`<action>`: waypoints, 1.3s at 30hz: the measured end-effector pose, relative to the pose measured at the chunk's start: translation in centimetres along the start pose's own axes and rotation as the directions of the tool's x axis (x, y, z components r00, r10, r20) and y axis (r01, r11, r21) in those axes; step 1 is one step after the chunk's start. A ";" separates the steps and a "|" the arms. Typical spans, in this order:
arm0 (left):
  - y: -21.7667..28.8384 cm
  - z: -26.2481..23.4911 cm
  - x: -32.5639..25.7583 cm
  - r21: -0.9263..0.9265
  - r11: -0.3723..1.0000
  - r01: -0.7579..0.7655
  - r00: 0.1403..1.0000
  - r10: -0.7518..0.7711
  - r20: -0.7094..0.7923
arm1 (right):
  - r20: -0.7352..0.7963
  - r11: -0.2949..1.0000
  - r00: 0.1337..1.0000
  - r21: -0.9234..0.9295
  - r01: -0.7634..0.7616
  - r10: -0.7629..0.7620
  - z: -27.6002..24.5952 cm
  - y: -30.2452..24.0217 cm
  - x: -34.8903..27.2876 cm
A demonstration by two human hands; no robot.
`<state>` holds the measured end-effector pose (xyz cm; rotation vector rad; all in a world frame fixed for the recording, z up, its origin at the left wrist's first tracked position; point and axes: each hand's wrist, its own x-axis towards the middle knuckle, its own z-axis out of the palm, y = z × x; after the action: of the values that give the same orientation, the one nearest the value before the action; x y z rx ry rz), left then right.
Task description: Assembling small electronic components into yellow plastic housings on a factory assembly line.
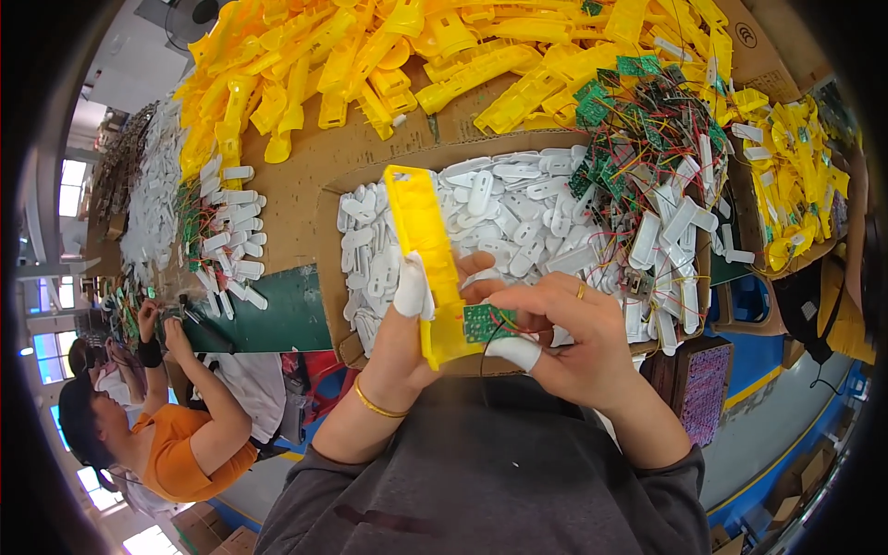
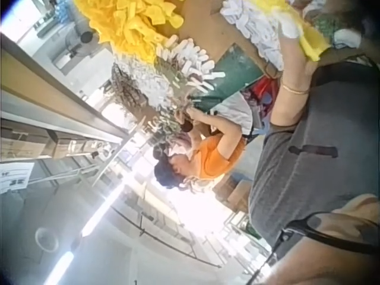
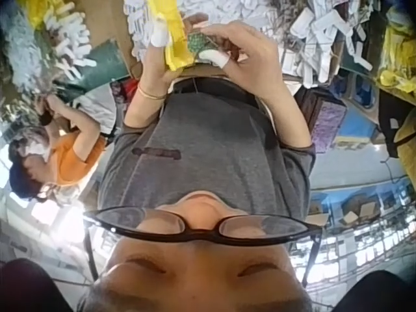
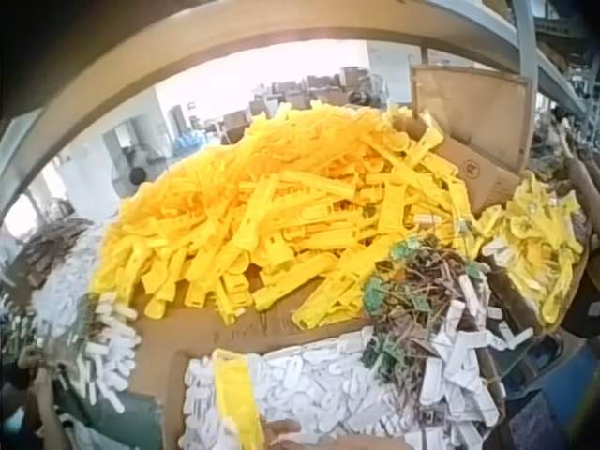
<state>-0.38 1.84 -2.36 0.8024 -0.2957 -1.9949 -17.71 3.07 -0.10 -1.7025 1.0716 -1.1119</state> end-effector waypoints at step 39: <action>-1.1 2.6 -2.1 0.620 0.732 -0.281 0.950 0.120 0.289 | 0.382 0.613 0.815 0.537 -0.579 0.436 -0.9 0.6 -0.1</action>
<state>-2.12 3.88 -0.10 0.9103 -1.2311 -1.7667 -18.75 2.79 -0.45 -0.8520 0.8266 -0.7558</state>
